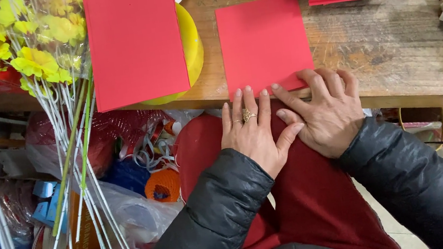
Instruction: Folding red paper into accordion-style pleats to create decorations
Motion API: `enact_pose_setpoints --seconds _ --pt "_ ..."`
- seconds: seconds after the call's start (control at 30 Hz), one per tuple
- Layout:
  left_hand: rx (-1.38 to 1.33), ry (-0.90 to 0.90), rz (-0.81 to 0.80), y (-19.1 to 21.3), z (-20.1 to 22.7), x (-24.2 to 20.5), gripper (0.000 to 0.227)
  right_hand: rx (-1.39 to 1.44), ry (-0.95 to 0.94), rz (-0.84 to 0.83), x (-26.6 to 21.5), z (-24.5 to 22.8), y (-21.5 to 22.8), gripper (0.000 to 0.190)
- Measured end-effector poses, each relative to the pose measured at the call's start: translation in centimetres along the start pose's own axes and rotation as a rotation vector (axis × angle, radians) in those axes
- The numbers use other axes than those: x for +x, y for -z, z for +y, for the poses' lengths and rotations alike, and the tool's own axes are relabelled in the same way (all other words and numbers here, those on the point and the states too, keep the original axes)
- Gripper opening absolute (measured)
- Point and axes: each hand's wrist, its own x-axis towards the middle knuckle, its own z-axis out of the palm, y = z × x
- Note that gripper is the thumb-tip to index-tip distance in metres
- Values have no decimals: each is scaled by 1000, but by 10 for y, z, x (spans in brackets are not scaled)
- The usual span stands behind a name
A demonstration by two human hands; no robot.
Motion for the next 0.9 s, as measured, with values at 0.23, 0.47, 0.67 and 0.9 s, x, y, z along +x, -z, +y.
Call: enact_pose_setpoints --seconds 0.23,0.47,0.67,0.9 --pt "13 8 20 -2 0 -1 95 -38 -23 23 -2 -5 3 47" --pt "27 25 -40 4 0 0 95 -47 -58 107 -5 -1 8 38" --pt "22 24 -46 2 1 1 95 -100 -86 126 -28 23 13 32" --pt "77 103 -16 18 43 15 99 -57 -106 99 -31 23 10 40"
